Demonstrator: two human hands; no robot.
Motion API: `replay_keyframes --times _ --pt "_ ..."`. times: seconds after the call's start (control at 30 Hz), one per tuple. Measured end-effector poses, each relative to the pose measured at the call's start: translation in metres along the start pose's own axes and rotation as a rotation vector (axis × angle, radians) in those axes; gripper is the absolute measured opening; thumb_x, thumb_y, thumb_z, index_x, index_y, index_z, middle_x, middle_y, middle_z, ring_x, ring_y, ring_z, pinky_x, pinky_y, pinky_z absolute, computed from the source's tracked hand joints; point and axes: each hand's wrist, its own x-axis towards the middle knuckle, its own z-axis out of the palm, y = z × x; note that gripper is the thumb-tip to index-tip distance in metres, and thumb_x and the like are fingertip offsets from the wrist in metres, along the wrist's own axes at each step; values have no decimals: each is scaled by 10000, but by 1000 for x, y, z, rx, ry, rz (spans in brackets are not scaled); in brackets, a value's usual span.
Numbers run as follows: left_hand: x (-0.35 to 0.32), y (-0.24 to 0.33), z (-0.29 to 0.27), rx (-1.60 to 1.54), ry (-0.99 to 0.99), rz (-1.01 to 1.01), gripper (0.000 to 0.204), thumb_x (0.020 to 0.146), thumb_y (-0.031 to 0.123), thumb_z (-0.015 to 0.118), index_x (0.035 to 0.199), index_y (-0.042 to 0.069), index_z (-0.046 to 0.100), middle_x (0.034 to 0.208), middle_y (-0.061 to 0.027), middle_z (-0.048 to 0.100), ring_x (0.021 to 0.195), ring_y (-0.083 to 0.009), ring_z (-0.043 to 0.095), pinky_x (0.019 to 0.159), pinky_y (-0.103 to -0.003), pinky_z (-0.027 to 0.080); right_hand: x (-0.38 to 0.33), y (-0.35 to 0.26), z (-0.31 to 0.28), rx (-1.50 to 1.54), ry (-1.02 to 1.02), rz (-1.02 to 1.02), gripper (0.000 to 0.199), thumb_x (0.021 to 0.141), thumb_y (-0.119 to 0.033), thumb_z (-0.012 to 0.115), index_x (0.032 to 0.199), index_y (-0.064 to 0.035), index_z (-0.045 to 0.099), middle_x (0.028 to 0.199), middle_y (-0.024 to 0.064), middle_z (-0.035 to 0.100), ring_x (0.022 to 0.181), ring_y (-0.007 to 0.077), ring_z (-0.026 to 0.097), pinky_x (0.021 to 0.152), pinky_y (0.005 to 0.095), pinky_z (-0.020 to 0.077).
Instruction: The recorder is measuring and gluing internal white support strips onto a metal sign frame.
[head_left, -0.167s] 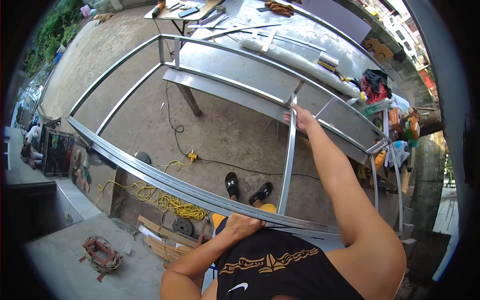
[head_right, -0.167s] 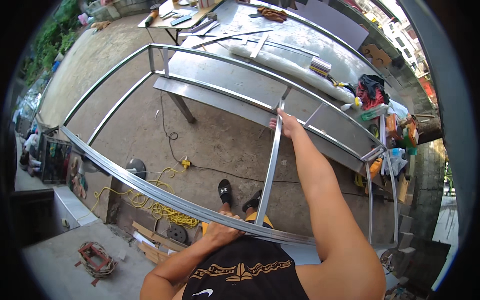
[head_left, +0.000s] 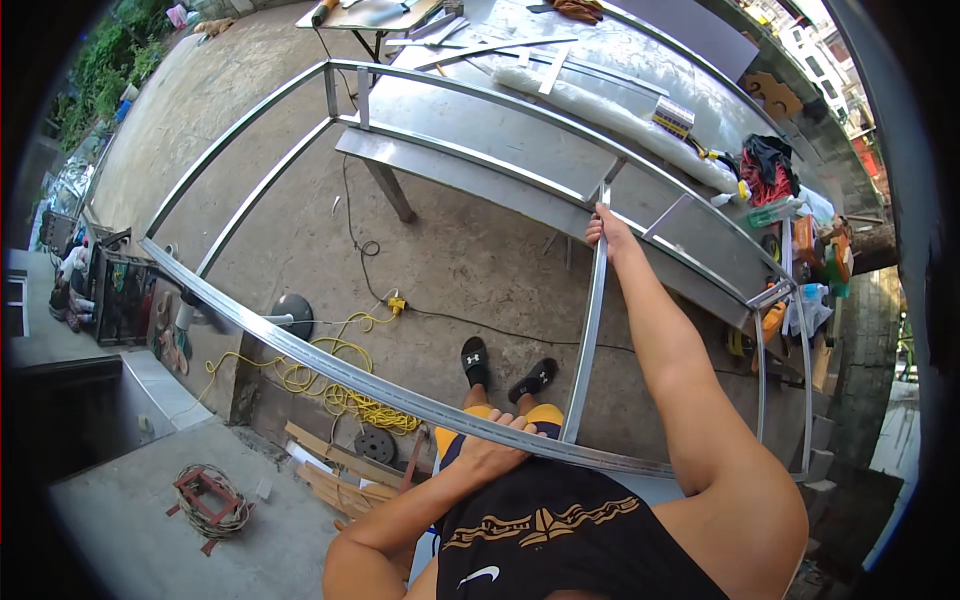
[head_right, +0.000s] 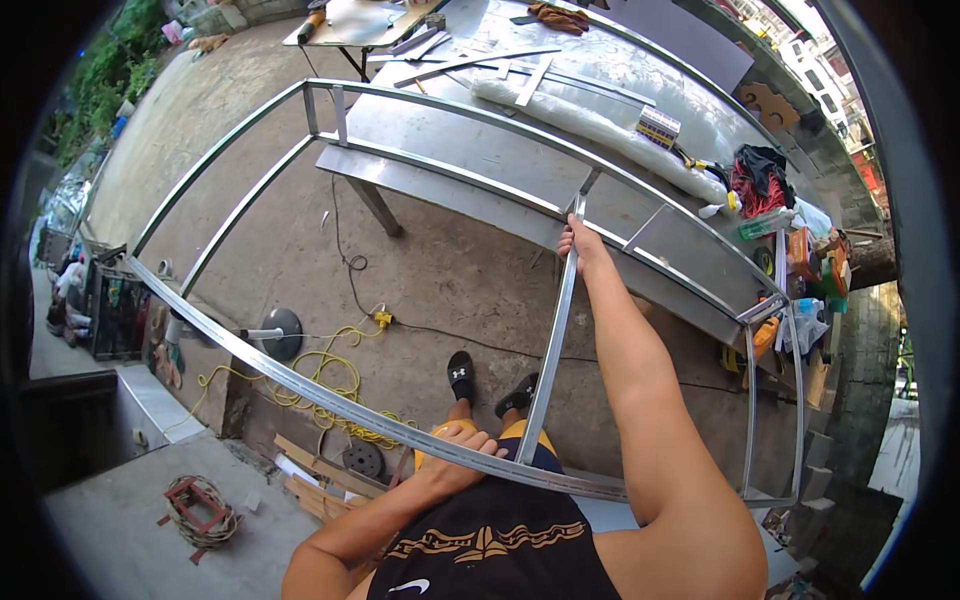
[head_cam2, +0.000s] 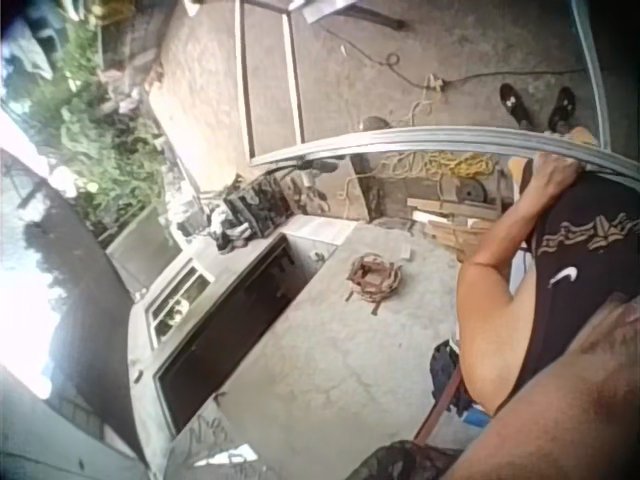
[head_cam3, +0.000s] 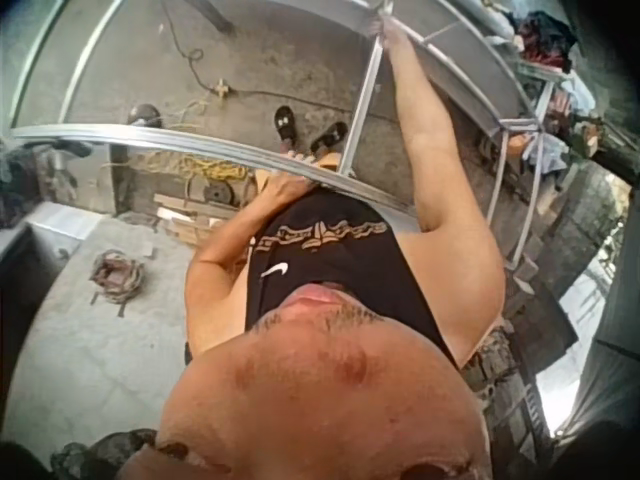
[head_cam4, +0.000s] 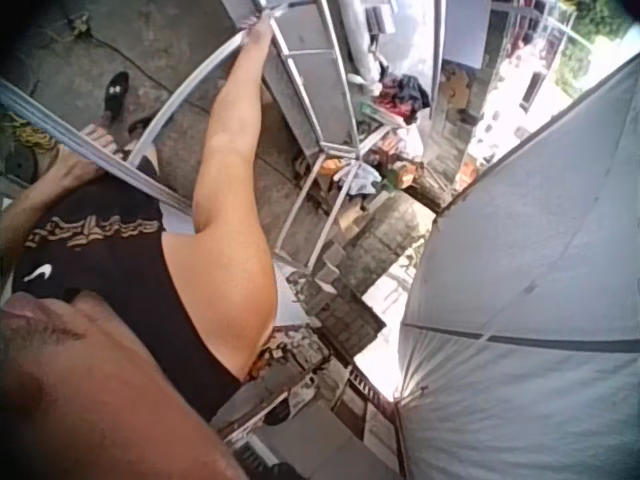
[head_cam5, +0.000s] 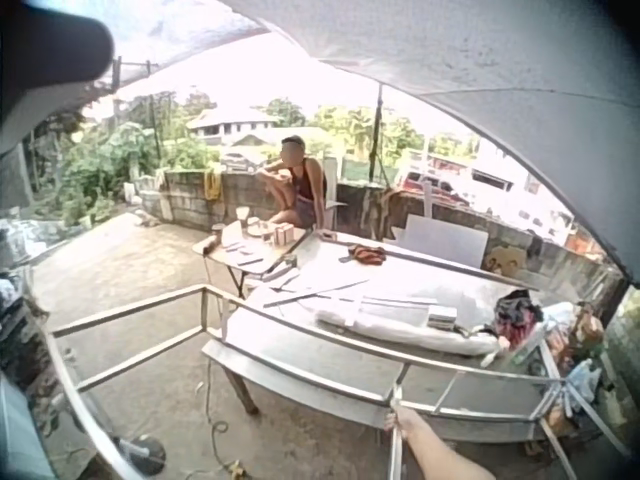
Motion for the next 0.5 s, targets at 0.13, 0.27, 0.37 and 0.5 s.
replay_keyframes --times 0.13,0.27,0.37,0.5 --pt "-3 -8 5 -17 -68 -16 294 893 318 646 707 101 578 707 -51 556 694 -228 619 670 -375 460 -7 4 9 -10 61 -31 331 993 -361 598 809 -140 436 580 -60 359 454 52 340 392 205 298" --pt "-7 -28 15 33 -42 10 310 882 305 655 666 98 578 704 -64 555 689 -235 612 676 -363 448 -30 -12 31 18 -34 -150 337 987 -360 610 807 -135 435 576 -58 352 456 57 344 396 210 304" --pt "-2 -45 8 95 -77 -27 298 883 295 654 672 99 578 707 -65 552 681 -232 593 668 -358 437 -52 -29 58 20 -149 -252 338 984 -355 618 805 -137 432 586 -56 353 465 54 352 392 203 304" --pt "9 -62 -8 107 -81 -19 278 893 287 642 708 90 580 723 -69 551 691 -244 574 693 -377 425 -97 -64 89 -13 -187 -391 334 983 -354 619 808 -136 436 574 -53 343 464 62 354 402 222 314"
